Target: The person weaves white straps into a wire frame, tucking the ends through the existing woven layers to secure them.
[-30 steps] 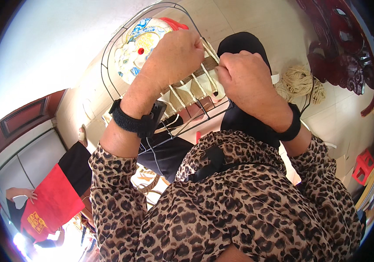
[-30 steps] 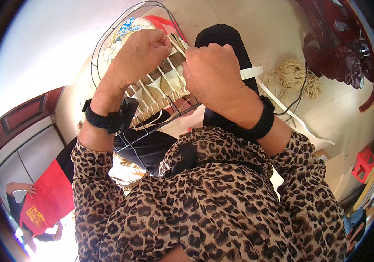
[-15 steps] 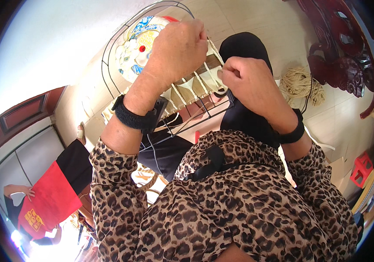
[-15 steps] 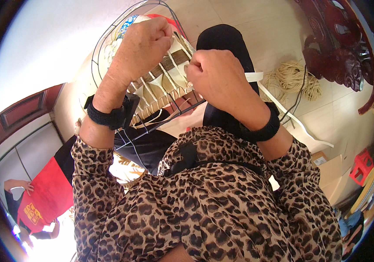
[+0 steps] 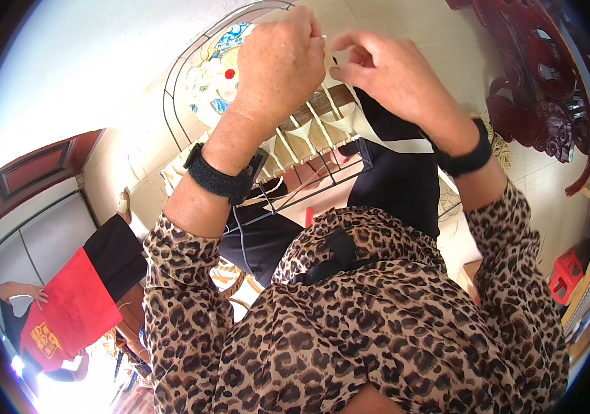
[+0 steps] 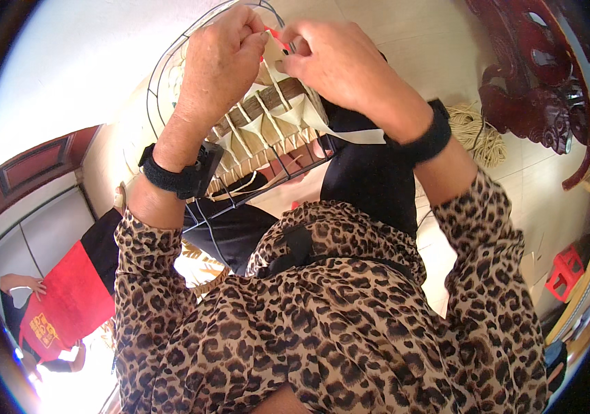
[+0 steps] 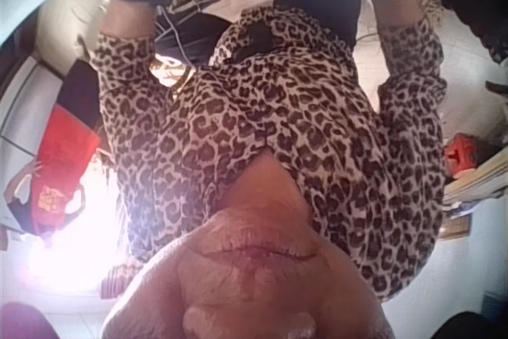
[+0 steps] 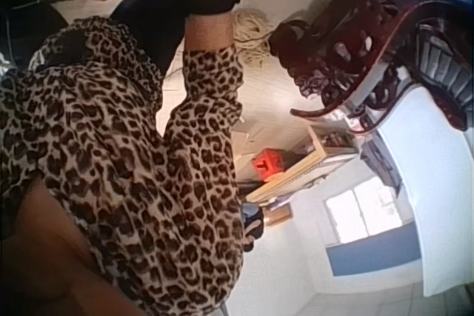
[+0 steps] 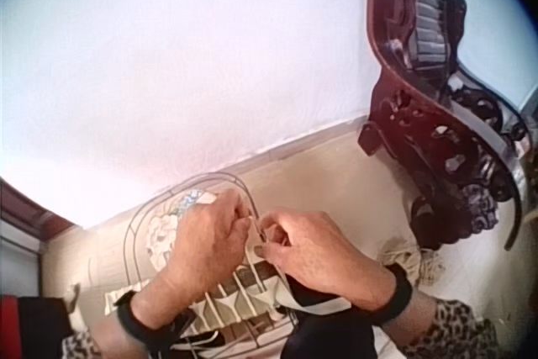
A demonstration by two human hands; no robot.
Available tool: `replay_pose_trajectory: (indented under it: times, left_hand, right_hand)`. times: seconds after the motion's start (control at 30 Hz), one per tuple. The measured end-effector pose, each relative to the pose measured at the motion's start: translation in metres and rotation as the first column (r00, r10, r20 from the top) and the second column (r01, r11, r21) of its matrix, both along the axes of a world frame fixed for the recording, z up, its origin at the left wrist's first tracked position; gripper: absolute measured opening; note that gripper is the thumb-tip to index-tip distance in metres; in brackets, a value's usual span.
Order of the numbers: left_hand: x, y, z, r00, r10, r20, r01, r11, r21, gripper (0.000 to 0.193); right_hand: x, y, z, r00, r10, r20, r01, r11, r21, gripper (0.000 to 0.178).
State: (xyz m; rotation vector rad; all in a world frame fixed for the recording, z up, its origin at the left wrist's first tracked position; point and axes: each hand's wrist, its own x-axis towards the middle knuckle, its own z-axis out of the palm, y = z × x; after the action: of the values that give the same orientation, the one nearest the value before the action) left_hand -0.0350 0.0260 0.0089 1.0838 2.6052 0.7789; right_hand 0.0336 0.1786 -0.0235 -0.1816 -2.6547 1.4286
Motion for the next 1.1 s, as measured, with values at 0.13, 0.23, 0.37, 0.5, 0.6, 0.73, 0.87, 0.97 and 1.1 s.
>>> replay_pose_trajectory:
  times: [0.13, 0.23, 0.37, 0.5, 0.6, 0.73, 0.87, 0.97, 1.1]
  left_hand:
    - [-0.001, -0.002, 0.002, 0.999, -0.030, -0.046, 0.031, 0.999, 0.020, 0.008]
    - [-0.004, -0.006, 0.008, 0.973, 0.117, 0.198, -0.143, 0.982, 0.125, 0.009]
    - [-0.012, -0.019, -0.006, 0.996, 0.093, -0.004, -0.093, 0.993, 0.070, 0.038]
    - [0.011, -0.024, -0.005, 0.961, 0.116, 0.251, -0.101, 0.992, -0.074, 0.041]
    - [0.016, -0.026, -0.013, 0.973, 0.121, 0.198, -0.114, 0.992, -0.045, 0.040]
    - [0.019, -0.023, -0.013, 0.969, 0.153, 0.194, -0.153, 0.988, -0.018, 0.039]
    - [0.019, -0.023, -0.012, 0.969, 0.162, 0.184, -0.158, 0.987, -0.038, 0.038]
    - [0.019, -0.023, -0.016, 0.974, 0.150, 0.169, -0.144, 0.989, -0.046, 0.040]
    - [0.021, -0.021, -0.015, 0.975, 0.143, 0.169, -0.135, 0.989, -0.054, 0.043]
  right_hand:
    - [-0.023, 0.008, -0.006, 0.982, 0.177, 0.064, -0.173, 0.983, -0.066, 0.022]
    - [-0.028, 0.007, -0.005, 0.974, 0.196, 0.114, -0.182, 0.975, -0.126, 0.018]
    - [-0.031, 0.008, -0.016, 0.985, 0.161, 0.055, -0.152, 0.978, -0.146, 0.022]
    - [-0.036, 0.005, -0.008, 0.978, 0.190, 0.086, -0.171, 0.966, -0.196, 0.019]
    - [-0.039, 0.003, -0.014, 0.984, 0.169, 0.047, -0.154, 0.961, -0.231, 0.017]
    - [-0.046, 0.004, -0.023, 0.990, 0.138, 0.008, -0.130, 0.954, -0.272, 0.015]
    - [-0.049, 0.006, -0.023, 0.984, 0.166, 0.062, -0.148, 0.963, -0.225, 0.014]
    - [-0.052, 0.011, -0.029, 0.970, 0.225, 0.087, -0.204, 0.957, -0.204, 0.014]
    - [-0.051, 0.006, -0.030, 0.976, 0.215, -0.014, -0.213, 0.949, -0.232, 0.014]
